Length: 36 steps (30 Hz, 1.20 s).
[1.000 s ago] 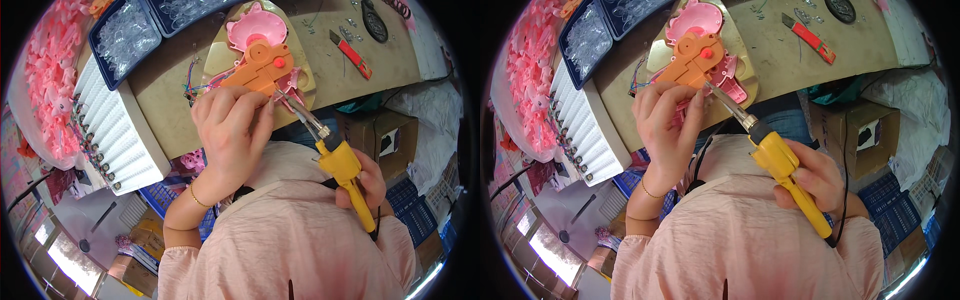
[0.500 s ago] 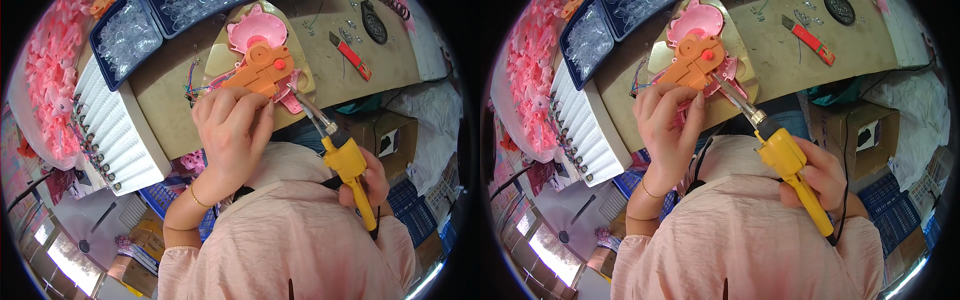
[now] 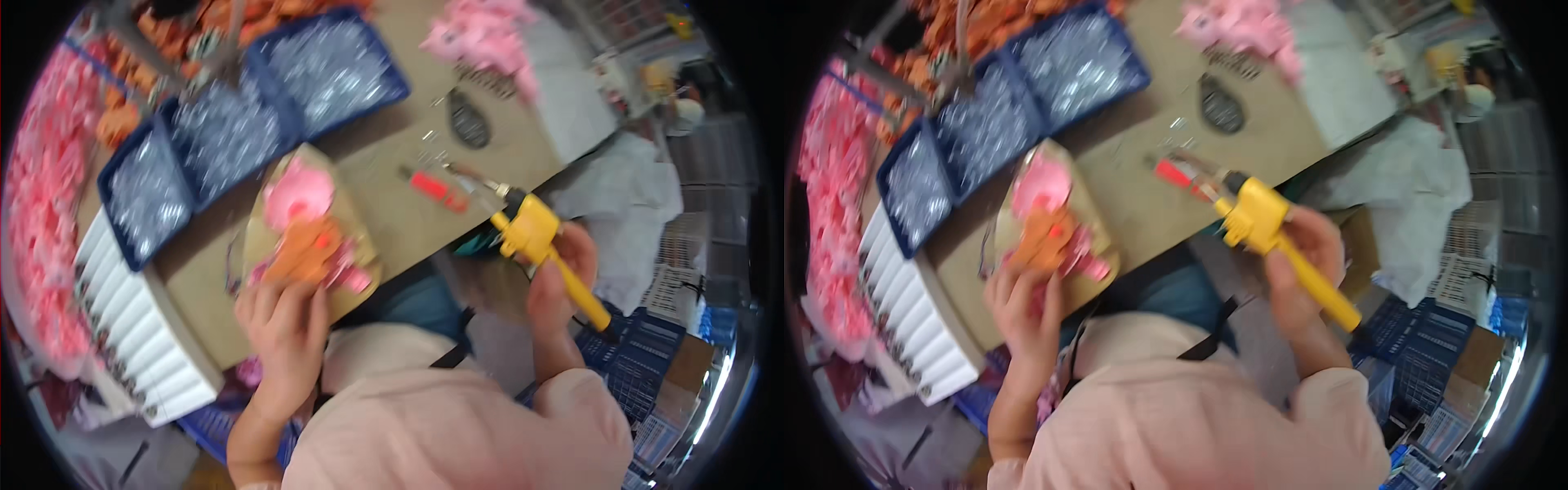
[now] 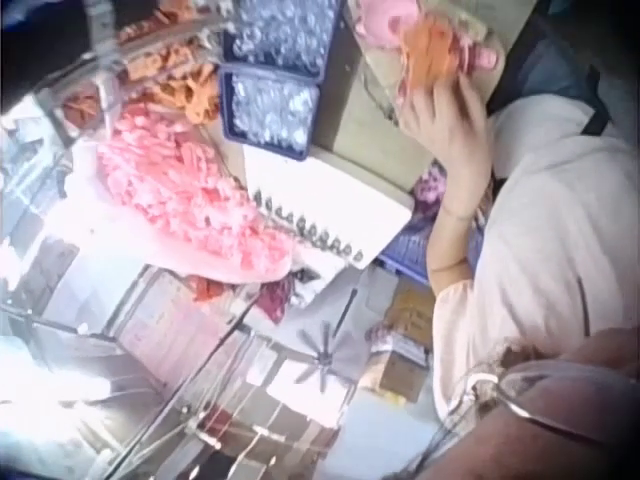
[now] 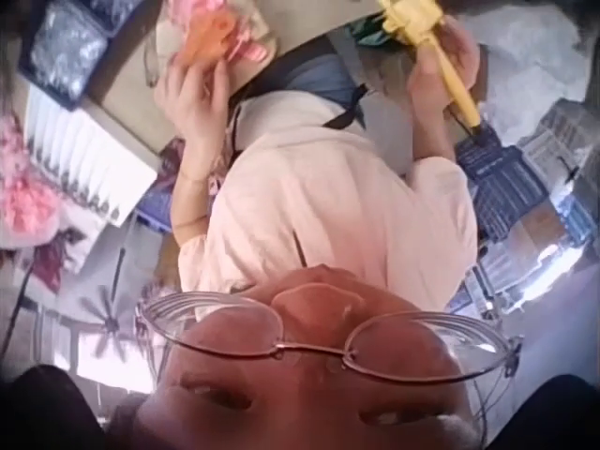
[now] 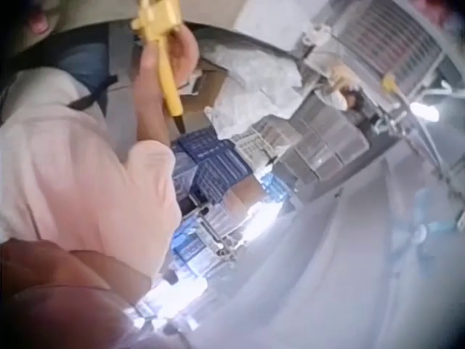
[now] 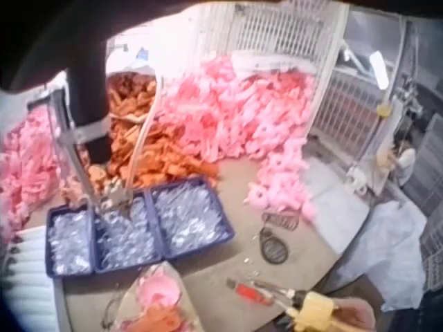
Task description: Assembling internal electronic components and wiring into a toy pony shell.
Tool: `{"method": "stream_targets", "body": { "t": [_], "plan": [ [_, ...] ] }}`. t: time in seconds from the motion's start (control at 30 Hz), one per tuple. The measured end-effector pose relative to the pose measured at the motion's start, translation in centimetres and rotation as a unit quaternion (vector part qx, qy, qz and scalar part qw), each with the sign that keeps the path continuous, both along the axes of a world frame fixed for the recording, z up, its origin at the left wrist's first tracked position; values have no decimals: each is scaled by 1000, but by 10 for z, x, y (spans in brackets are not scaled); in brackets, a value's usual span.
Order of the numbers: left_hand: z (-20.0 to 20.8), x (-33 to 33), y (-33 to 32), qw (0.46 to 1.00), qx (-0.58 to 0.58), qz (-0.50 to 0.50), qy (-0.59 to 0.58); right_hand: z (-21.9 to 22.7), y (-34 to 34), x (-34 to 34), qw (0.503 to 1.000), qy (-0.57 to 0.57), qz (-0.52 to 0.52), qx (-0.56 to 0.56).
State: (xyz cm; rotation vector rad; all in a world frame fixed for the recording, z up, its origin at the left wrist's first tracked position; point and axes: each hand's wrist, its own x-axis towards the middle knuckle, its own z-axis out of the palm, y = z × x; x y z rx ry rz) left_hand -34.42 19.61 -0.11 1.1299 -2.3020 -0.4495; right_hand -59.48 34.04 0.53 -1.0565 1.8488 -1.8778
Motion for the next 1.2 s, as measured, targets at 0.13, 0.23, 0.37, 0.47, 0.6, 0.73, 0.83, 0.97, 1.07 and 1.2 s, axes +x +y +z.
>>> {"method": "stream_targets", "body": {
  "t": [0.13,0.23,0.37,0.47,0.6,0.73,0.83,0.97,1.07,1.2],
  "plan": [
    [5,10,4,999,45,1,-8,61,-19,-60,997,63,-48,27],
    [6,8,1,1000,19,-5,-9,65,-53,-84,992,90,-19,91],
    [16,15,-24,999,-29,15,-17,24,-88,-111,979,190,-14,73],
    [19,36,-47,991,-12,126,47,-19,-77,-120,991,23,-72,108],
    [19,37,-73,989,62,132,2,-27,-61,-58,940,-52,168,293],
    [15,37,-94,926,374,50,-7,22,-135,24,861,298,392,129],
    [-6,54,-87,916,363,81,150,26,-181,50,827,299,452,148],
    [-6,45,-73,935,329,114,69,19,-196,41,747,243,581,215],
    [-17,45,-74,960,269,56,61,33,-188,53,767,241,556,213],
    [-20,52,-71,905,328,63,262,59,-142,84,822,324,433,176]
  ]
}}
